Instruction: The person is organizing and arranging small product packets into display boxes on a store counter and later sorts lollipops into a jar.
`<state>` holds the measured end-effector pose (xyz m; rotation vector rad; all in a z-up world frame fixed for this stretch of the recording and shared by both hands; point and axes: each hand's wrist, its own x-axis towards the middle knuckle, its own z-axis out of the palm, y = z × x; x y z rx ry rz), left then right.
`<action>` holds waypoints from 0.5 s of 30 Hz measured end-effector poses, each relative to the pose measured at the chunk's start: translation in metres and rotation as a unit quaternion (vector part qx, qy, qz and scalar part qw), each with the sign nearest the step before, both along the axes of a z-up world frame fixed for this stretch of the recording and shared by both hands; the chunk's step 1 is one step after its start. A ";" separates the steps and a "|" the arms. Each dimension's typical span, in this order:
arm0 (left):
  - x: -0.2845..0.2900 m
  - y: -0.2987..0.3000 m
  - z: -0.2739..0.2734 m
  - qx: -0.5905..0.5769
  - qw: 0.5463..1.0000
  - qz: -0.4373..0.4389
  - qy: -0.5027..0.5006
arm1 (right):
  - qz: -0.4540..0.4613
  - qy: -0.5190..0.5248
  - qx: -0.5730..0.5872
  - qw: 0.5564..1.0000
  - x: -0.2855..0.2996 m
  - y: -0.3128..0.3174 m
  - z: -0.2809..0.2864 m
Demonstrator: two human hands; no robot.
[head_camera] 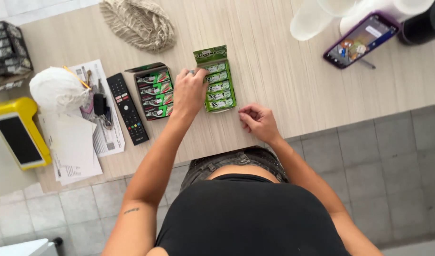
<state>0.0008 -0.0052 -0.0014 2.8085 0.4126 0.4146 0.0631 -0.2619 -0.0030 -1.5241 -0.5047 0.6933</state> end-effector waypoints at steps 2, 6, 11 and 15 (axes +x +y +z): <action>0.006 -0.003 -0.004 0.008 0.999 0.027 0.017 | 0.022 0.005 0.006 1.000 0.003 -0.002 -0.002; 0.011 -0.009 -0.012 0.011 0.998 0.051 0.024 | 0.054 0.002 0.019 0.998 0.008 -0.006 -0.005; 0.004 -0.025 -0.008 0.021 0.998 0.051 0.023 | 0.094 -0.009 0.038 0.995 0.016 -0.006 -0.005; 0.006 -0.030 0.001 0.033 0.998 0.053 0.017 | 0.106 0.027 0.064 0.992 0.027 0.000 -0.006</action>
